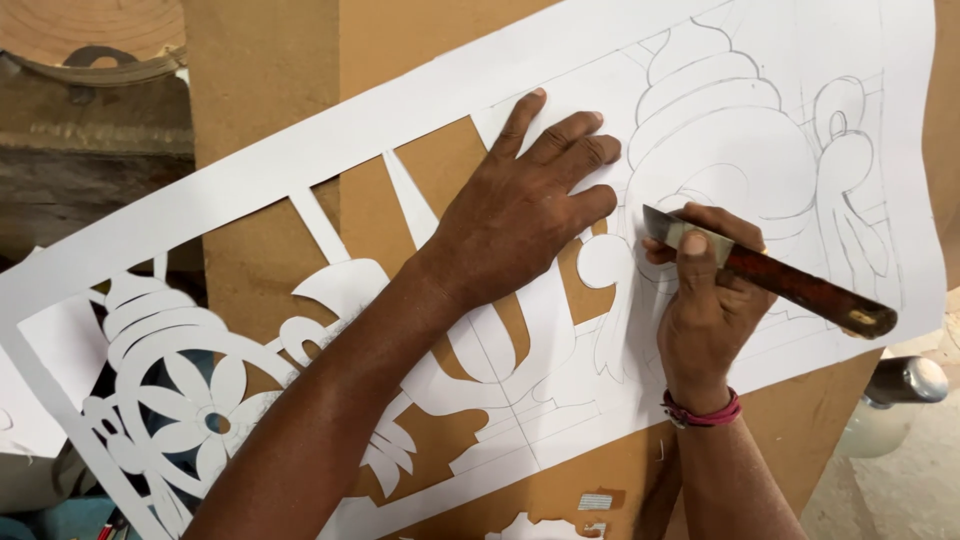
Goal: The person cuts a design into a white sheet of paper using a utility knife, occasionally using a pencil to draw additional outlines before continuing to cut.
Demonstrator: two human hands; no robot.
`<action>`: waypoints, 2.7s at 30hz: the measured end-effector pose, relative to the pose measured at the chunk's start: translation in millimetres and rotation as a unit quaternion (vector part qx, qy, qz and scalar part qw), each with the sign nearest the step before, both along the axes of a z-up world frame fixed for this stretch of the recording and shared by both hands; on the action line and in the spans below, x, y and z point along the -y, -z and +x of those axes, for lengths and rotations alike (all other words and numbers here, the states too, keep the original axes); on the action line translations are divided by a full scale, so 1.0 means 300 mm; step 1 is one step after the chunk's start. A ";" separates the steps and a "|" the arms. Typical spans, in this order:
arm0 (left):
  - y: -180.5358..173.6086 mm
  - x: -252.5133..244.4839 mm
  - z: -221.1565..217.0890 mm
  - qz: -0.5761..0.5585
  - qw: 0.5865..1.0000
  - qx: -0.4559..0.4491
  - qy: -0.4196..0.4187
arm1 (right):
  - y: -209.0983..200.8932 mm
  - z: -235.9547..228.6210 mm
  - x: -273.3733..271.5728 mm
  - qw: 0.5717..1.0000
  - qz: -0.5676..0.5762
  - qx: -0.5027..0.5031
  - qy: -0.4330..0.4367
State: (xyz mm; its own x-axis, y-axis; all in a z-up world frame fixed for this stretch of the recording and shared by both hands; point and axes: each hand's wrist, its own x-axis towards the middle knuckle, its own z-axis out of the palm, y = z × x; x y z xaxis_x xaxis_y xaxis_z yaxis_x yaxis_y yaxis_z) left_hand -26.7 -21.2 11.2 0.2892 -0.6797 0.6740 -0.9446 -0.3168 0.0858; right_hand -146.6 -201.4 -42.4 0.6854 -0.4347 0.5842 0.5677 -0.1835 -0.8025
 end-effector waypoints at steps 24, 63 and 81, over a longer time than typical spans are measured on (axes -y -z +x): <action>-0.001 0.023 -0.006 -0.011 1.000 0.020 -0.003 | -0.004 -0.001 -0.017 0.999 -0.026 -0.007 0.023; 0.096 -0.047 -0.151 0.004 0.985 -0.109 -0.130 | -0.087 0.007 0.001 0.980 -0.167 -0.086 0.062; 0.113 -0.046 -0.145 0.005 0.986 -0.100 -0.134 | -0.133 0.014 0.000 0.976 -0.178 -0.121 0.037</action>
